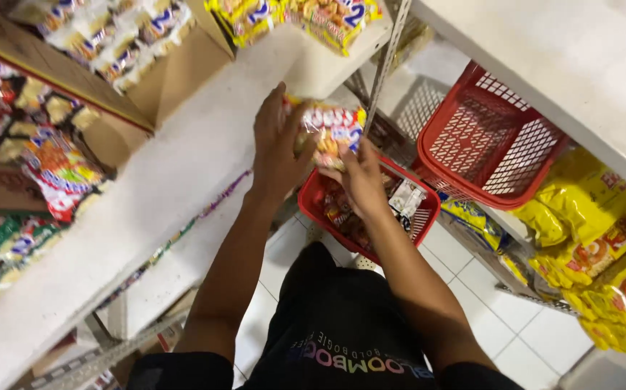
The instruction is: The person takes packets of instant noodles and seasoning from a red basket and places them onto grocery store shelves, organizing them by brand and type.
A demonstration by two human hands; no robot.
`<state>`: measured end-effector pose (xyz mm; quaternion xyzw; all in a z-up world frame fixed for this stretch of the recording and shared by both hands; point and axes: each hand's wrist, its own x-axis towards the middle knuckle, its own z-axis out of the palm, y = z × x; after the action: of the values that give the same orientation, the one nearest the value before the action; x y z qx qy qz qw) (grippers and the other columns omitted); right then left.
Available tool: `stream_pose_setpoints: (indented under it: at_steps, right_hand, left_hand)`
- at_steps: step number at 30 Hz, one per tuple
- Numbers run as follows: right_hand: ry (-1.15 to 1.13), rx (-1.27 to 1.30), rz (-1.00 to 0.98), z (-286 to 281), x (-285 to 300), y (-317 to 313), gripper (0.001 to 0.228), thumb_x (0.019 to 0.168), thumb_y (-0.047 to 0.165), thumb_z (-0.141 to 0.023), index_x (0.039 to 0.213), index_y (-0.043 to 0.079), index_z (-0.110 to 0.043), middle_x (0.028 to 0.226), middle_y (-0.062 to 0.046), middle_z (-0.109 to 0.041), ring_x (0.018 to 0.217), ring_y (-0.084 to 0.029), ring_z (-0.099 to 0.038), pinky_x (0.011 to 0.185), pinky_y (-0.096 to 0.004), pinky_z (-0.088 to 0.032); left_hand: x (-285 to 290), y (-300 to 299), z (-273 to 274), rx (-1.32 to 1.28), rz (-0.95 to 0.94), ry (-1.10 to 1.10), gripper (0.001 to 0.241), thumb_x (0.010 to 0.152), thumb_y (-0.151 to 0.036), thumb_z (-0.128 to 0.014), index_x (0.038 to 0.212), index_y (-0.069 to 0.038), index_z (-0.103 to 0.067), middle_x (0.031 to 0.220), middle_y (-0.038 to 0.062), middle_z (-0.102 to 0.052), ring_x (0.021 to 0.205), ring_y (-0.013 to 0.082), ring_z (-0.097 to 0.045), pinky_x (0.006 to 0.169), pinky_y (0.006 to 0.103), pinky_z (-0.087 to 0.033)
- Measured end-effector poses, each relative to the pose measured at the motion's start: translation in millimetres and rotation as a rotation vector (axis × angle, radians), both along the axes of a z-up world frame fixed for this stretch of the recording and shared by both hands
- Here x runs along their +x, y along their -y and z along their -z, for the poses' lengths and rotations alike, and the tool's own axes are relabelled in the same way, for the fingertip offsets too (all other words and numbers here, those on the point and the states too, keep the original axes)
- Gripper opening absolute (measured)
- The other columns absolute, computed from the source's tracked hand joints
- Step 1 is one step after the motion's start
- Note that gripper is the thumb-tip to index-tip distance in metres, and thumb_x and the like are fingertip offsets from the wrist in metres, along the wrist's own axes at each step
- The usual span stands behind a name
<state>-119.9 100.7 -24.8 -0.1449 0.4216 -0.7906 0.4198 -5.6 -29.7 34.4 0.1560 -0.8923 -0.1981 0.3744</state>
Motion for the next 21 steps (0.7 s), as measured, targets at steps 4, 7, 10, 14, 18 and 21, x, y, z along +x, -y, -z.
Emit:
stream_pose_setpoints:
  at_steps: [4, 7, 10, 14, 18, 21]
  right_hand:
    - [0.187, -0.042, 0.073, -7, -8, 59, 0.035, 0.104, 0.015, -0.058, 0.135, 0.004, -0.046, 0.128, -0.015, -0.063, 0.108, -0.025, -0.07, 0.09, -0.042, -0.064]
    - [0.132, -0.048, 0.094, -7, -18, 94, 0.04, 0.101, 0.018, -0.058, 0.137, 0.005, -0.047, 0.123, -0.013, -0.065, 0.099, -0.023, -0.069, 0.082, -0.036, -0.06]
    - [-0.221, 0.171, 0.241, -6, -32, 117, 0.05, 0.093, 0.018, -0.062, 0.138, 0.008, -0.043, 0.11, -0.005, -0.059, 0.086, -0.021, -0.068, 0.069, -0.034, -0.062]
    - [-0.61, 0.321, 0.429, 1, -41, 135, 0.049, 0.098, 0.024, -0.078, 0.132, 0.003, -0.049, 0.091, -0.007, -0.055, 0.079, -0.015, -0.053, 0.067, -0.027, -0.047]
    - [-0.761, 0.096, 0.461, 24, -43, 112, 0.025, 0.108, 0.022, -0.068, 0.119, 0.002, -0.059, 0.103, -0.002, -0.06, 0.092, -0.011, -0.054, 0.082, -0.027, -0.047]
    - [-0.418, 0.139, 0.409, 73, -60, 82, 0.022, 0.109, 0.023, -0.063, 0.114, 0.002, -0.065, 0.09, 0.002, -0.056, 0.082, -0.01, -0.05, 0.074, -0.028, -0.042]
  left_hand:
    - [-19, 42, 7, -0.124, -0.057, 0.061, 0.048, 0.095, -0.019, -0.078, 0.139, -0.01, -0.06, 0.15, 0.02, -0.045, 0.141, 0.0407, -0.042, 0.118, 0.0527, -0.036]
    - [-32, 67, 8, -0.151, -0.064, 0.055, 0.05, 0.094, -0.02, -0.079, 0.139, -0.009, -0.06, 0.148, 0.017, -0.047, 0.139, 0.0399, -0.042, 0.117, 0.0541, -0.035]
    - [-47, 89, 1, -0.277, -0.042, 0.159, 0.056, 0.09, -0.03, -0.083, 0.136, -0.007, -0.06, 0.142, 0.015, -0.049, 0.136, 0.0394, -0.043, 0.111, 0.0624, -0.028]
    - [-61, 103, 2, -0.228, -0.066, 0.146, 0.046, 0.095, -0.014, -0.071, 0.139, -0.01, -0.06, 0.144, 0.011, -0.051, 0.141, 0.0391, -0.041, 0.118, 0.0602, -0.026]
    - [-67, 107, 17, -0.198, 0.017, 0.187, 0.046, 0.101, 0.002, -0.057, 0.144, -0.013, -0.06, 0.157, 0.012, -0.048, 0.148, 0.0407, -0.037, 0.125, 0.0531, -0.027]
    - [-69, 118, 8, -0.134, 0.129, 0.226, 0.051, 0.1, 0.009, -0.052, 0.146, -0.011, -0.06, 0.162, 0.015, -0.045, 0.152, 0.0438, -0.032, 0.128, 0.0527, -0.023]
